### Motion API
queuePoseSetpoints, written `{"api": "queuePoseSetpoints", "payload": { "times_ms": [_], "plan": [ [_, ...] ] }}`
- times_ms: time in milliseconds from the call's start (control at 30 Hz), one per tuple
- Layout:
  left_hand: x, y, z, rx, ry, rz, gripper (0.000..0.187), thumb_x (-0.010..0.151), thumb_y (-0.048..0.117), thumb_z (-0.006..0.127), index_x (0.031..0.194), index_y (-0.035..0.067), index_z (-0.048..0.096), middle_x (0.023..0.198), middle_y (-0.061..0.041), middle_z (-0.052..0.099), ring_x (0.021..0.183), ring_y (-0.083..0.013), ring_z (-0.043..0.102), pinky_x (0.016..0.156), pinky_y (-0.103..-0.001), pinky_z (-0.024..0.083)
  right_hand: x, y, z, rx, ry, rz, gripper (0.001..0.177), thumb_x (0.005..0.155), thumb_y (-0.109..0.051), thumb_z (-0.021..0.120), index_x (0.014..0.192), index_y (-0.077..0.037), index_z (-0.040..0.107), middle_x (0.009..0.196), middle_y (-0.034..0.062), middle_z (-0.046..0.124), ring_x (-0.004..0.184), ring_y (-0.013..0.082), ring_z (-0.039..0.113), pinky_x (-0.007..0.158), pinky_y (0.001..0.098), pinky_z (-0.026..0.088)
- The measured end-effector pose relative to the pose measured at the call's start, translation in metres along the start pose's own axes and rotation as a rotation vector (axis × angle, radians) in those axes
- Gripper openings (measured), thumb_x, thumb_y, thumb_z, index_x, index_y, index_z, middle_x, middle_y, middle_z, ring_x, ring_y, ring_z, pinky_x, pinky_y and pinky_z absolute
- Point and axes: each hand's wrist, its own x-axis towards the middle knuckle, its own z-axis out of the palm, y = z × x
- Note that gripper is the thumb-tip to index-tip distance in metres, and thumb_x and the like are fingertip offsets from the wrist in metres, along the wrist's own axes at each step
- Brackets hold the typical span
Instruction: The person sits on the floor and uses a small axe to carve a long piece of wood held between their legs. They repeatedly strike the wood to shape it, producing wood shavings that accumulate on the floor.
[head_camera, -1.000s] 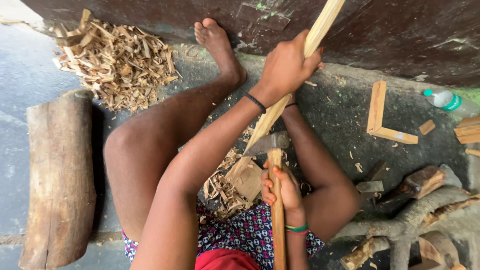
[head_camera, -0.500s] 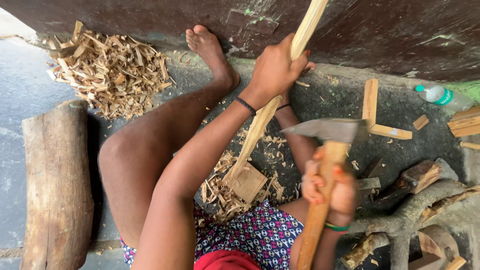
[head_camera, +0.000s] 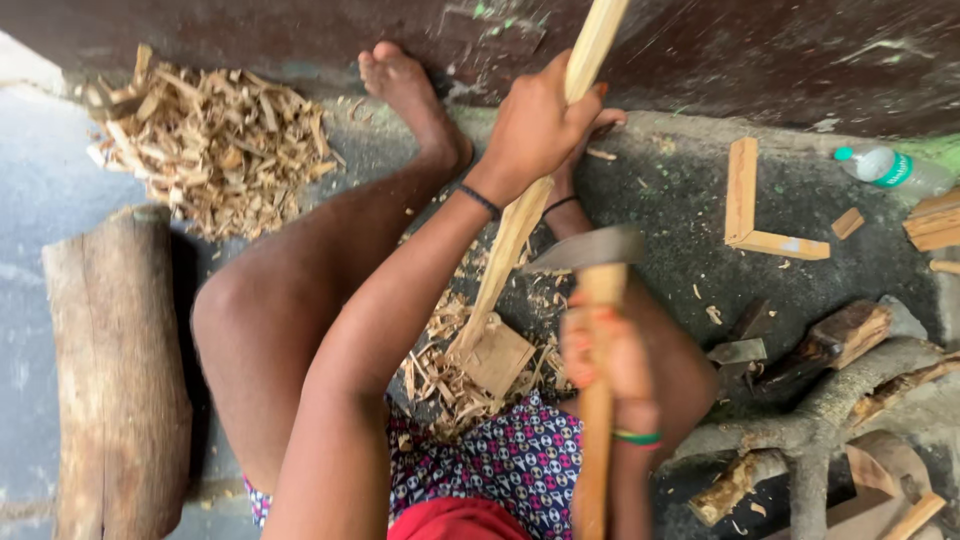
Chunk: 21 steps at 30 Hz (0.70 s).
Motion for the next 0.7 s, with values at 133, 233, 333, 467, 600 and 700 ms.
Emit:
{"api": "queuePoseSetpoints", "payload": {
  "times_ms": [133,233,333,467,600,700],
  "plan": [
    [0.000,0.004,-0.002,-0.020,0.011,0.010,0.036,0.091,0.031,0.068,0.113,0.002,0.065,0.074,-0.021,0.071,0.075,-0.0394,0.074,0.067,-0.046,0.059,-0.040,-0.052,0.027,-0.038,-0.258,-0.285,0.043,0.100,-0.033,0.067,0.129,-0.005,0.051,0.079,0.0043,0.047,0.050,0.0139,0.045,0.044,0.0288,0.042],
    [-0.001,0.006,0.000,-0.013,0.023,0.032,0.035,0.092,0.030,0.068,0.113,0.002,0.066,0.075,-0.021,0.072,0.076,-0.0397,0.074,0.068,-0.047,0.058,-0.054,-0.056,0.028,-0.053,-0.265,-0.335,0.043,0.101,-0.034,0.067,0.129,-0.005,0.051,0.079,0.0050,0.047,0.049,0.0133,0.045,0.044,0.0278,0.041],
    [-0.001,0.005,-0.003,-0.035,-0.025,-0.034,0.034,0.093,0.030,0.067,0.113,0.003,0.065,0.072,-0.020,0.072,0.072,-0.0382,0.076,0.067,-0.046,0.059,-0.032,-0.021,-0.003,0.046,-0.166,-0.112,0.042,0.096,-0.030,0.064,0.127,-0.005,0.051,0.081,0.0024,0.048,0.054,0.0102,0.045,0.044,0.0250,0.042],
    [-0.001,-0.001,0.003,-0.067,0.018,0.056,0.035,0.092,0.028,0.066,0.116,0.003,0.062,0.079,-0.020,0.074,0.076,-0.0372,0.077,0.071,-0.045,0.061,0.021,0.086,-0.038,0.029,0.084,0.207,0.036,0.099,-0.030,0.056,0.124,-0.005,0.053,0.074,0.0006,0.050,0.047,0.0084,0.047,0.038,0.0237,0.042],
    [0.001,-0.009,0.004,-0.020,0.042,0.151,0.037,0.091,0.029,0.072,0.113,0.001,0.064,0.083,-0.024,0.072,0.083,-0.0427,0.073,0.070,-0.047,0.059,0.019,0.119,-0.045,-0.285,0.200,0.237,0.030,0.097,-0.033,0.057,0.115,-0.009,0.055,0.068,0.0026,0.051,0.037,0.0116,0.045,0.032,0.0266,0.039],
    [0.000,-0.009,0.006,0.034,0.050,0.079,0.033,0.094,0.029,0.070,0.114,0.003,0.067,0.085,-0.022,0.074,0.084,-0.0415,0.073,0.071,-0.048,0.058,0.011,0.092,-0.036,-0.214,0.171,0.127,0.030,0.098,-0.031,0.058,0.116,-0.007,0.057,0.069,0.0029,0.050,0.039,0.0104,0.045,0.034,0.0250,0.040]
  ]
}}
